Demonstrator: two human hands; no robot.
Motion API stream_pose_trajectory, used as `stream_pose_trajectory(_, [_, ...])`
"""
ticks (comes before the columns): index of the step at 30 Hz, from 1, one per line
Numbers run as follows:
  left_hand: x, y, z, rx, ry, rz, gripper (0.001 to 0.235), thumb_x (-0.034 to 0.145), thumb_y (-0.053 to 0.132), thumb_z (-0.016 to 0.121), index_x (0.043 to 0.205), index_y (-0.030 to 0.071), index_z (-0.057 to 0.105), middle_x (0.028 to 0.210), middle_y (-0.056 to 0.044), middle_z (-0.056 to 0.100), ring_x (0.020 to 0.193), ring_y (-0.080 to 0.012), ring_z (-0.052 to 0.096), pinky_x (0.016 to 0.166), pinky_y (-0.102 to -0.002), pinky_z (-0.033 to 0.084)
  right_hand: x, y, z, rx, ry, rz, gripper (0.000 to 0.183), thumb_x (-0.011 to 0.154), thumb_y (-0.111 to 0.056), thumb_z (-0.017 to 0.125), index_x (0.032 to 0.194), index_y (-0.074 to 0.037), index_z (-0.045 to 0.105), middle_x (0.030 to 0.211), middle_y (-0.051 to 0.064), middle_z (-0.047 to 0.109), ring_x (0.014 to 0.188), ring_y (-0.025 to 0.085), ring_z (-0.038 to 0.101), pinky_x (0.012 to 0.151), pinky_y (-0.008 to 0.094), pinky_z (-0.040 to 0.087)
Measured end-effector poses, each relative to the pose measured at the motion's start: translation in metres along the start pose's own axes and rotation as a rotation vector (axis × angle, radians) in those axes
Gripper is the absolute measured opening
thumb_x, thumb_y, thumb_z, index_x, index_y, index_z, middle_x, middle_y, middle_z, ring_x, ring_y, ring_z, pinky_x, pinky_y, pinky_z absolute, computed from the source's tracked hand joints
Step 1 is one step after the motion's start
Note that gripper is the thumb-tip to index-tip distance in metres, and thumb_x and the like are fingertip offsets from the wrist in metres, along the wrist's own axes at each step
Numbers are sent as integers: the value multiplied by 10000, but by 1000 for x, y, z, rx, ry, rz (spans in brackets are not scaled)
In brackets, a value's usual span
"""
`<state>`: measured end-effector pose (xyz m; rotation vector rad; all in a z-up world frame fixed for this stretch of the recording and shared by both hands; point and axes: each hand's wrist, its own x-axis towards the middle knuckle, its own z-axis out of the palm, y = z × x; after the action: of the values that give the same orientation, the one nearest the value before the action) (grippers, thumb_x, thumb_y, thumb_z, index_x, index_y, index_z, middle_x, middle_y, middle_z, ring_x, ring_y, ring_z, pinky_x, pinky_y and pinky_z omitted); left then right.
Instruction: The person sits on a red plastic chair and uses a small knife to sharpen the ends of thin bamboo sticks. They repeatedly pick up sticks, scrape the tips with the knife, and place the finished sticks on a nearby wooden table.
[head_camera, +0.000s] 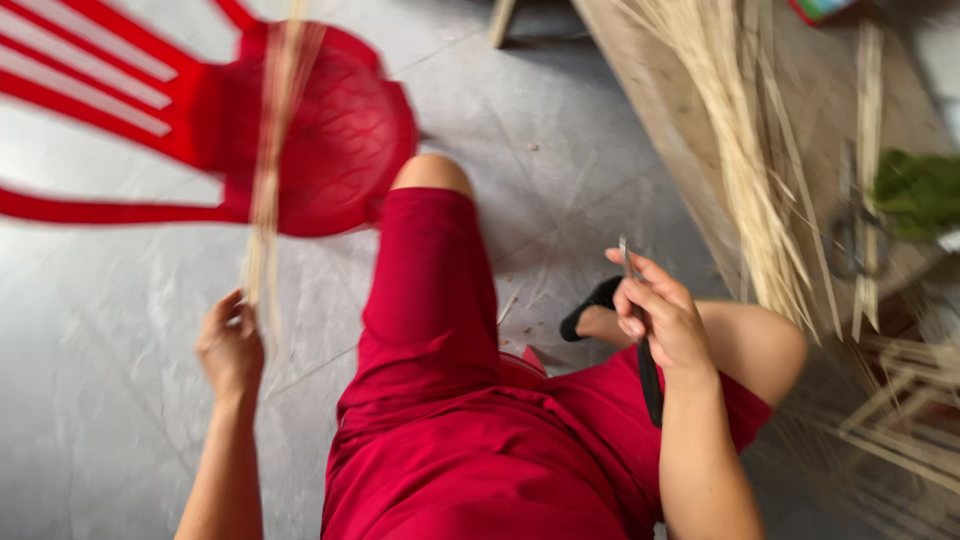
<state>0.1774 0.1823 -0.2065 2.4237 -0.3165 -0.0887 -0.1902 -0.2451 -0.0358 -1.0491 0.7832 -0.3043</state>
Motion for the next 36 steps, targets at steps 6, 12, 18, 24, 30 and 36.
stream_pose_trajectory(6, [19,4,-4,263,121,342,328,951,12,747,1271,24,677,1262,-180,611,1183,-341,603,939,-424,546,11,-24,-63,28,185,-94,375,999,-159,618,1350,-28,600,801,-16,594,526,30,435,458,178,342])
stream_pose_trajectory(12, [40,156,11,-182,13,449,279,1057,-92,652,1309,28,667,1367,-128,613,1252,-251,612,970,-360,563,30,-77,-166,60,736,-351,201,1007,-98,658,1187,-8,670,725,-21,540,489,55,433,412,218,341])
stream_pose_trajectory(18, [22,352,66,-613,-259,713,214,1096,-101,625,1285,-9,665,1369,-129,597,1244,-217,627,1048,-322,587,57,-78,-252,98,872,-290,256,954,-48,516,1140,1,684,735,45,601,456,86,466,379,244,358])
stream_pose_trajectory(24, [-11,471,182,-871,-756,528,181,1008,3,638,1164,83,681,1199,-56,728,955,-114,706,738,-239,579,94,-58,-291,-224,905,-50,122,967,-64,586,1026,22,650,705,57,602,439,86,465,363,267,330])
stream_pose_trajectory(30, [-40,484,225,-576,-876,480,178,989,109,644,1118,75,762,1036,-73,736,874,-116,746,715,-260,570,111,-60,-299,-412,941,-41,64,927,-67,676,946,-6,671,659,19,581,436,77,485,355,251,352])
stream_pose_trajectory(36, [-50,501,231,-592,-920,474,179,997,138,632,1111,71,753,1051,-54,727,866,-105,741,729,-262,591,136,-70,-283,-874,859,132,335,907,-397,805,969,-69,784,804,96,745,693,162,699,704,330,541])
